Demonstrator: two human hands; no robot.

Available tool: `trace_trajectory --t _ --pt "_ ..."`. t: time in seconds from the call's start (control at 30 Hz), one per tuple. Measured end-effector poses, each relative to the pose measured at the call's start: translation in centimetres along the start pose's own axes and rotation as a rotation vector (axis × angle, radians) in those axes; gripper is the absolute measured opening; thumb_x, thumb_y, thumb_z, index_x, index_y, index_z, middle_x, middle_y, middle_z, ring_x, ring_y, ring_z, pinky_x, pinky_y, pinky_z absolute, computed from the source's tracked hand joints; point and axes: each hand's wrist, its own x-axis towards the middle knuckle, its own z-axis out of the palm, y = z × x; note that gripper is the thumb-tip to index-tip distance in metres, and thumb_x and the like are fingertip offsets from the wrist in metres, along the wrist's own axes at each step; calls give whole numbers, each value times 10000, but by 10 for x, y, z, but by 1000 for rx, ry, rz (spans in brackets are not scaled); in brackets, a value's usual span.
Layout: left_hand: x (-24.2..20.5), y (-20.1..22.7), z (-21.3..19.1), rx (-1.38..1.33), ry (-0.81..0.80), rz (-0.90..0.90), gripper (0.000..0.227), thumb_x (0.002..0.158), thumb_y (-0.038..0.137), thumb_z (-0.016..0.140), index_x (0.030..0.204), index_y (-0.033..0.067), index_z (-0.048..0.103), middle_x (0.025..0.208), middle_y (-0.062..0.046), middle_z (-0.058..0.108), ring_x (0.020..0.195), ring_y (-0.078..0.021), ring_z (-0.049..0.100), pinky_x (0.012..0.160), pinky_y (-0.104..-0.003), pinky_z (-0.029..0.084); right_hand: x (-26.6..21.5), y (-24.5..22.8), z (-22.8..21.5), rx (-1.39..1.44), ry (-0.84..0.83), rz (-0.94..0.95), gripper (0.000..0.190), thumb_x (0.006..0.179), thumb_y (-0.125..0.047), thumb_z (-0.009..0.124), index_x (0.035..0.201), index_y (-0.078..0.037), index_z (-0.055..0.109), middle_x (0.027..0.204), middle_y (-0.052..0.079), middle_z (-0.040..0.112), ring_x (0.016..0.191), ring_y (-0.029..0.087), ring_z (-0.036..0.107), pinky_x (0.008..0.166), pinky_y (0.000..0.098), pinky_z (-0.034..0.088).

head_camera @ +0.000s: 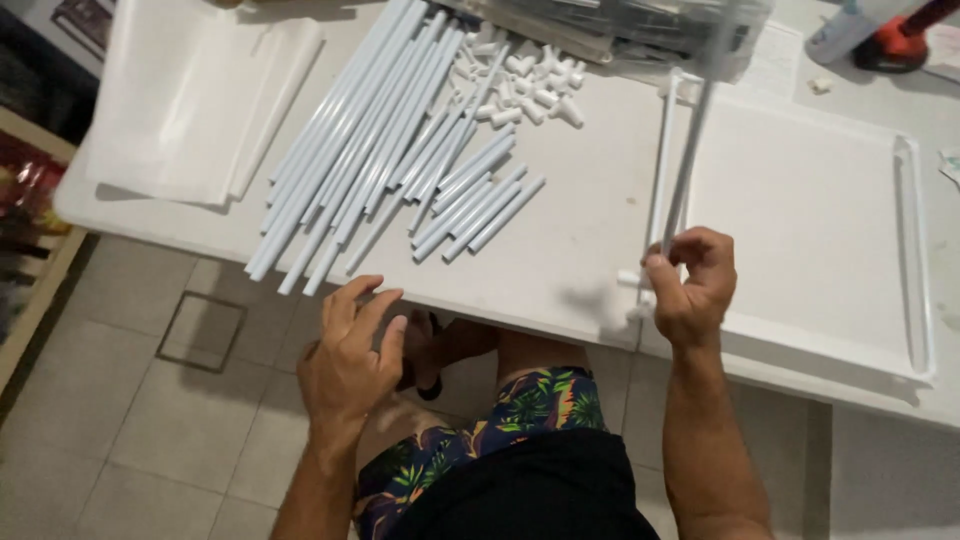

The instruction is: Assembling a plastic corner cat rack by connecting white tubes with plastic joints.

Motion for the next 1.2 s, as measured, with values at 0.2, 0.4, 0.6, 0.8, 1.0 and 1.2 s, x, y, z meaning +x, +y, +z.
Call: trace_trajectory --t 0.2,0.4,0.6,0.8,1.0,1.2 --pt "9 -23 -17 285 359 326 344 941 226 727 1254 84 701 1320 -235 579 1199 -431 565 1042 -581 451 0 -60 3 152 -584 109 201 863 -46 675 1050 -10 737 666 134 711 603 213 637 637 375 549" --pt "20 -50 -53 525 262 352 345 1047 341 617 1284 98 673 1314 -183 634 1274 -387 580 1132 -625 315 4 -59 2 459 -808 160 219 839 -78 696 1007 54 745 600 158 727 548 205 645 554 352 557" --pt "4 -80 -72 592 250 424 153 1012 202 680 1122 107 728 1024 -74 710 1065 -268 707 1111 -566 429 -2 -21 1 606 -686 291 318 714 -102 779 949 94 692 596 177 676 521 193 643 514 304 523" --pt "-4 -69 -129 567 100 439 19 1020 76 658 1008 67 670 979 -105 697 894 -249 707 879 -415 557 29 -67 8 365 -835 202 174 788 -125 780 880 -84 638 658 -11 622 532 67 556 480 193 434" --pt "-31 -77 -157 271 -273 130 150 1018 224 574 1006 84 624 971 -79 644 895 -266 601 734 -387 512 41 -74 25 244 -917 -113 224 833 -36 718 901 -126 524 746 -7 590 626 101 521 585 244 430" --pt "-50 -67 -179 32 -502 -102 327 993 414 514 945 124 658 846 -27 623 839 -218 556 683 -362 450 59 -67 37 84 -901 -573 315 816 69 647 866 -162 440 803 15 563 671 144 508 643 310 426"
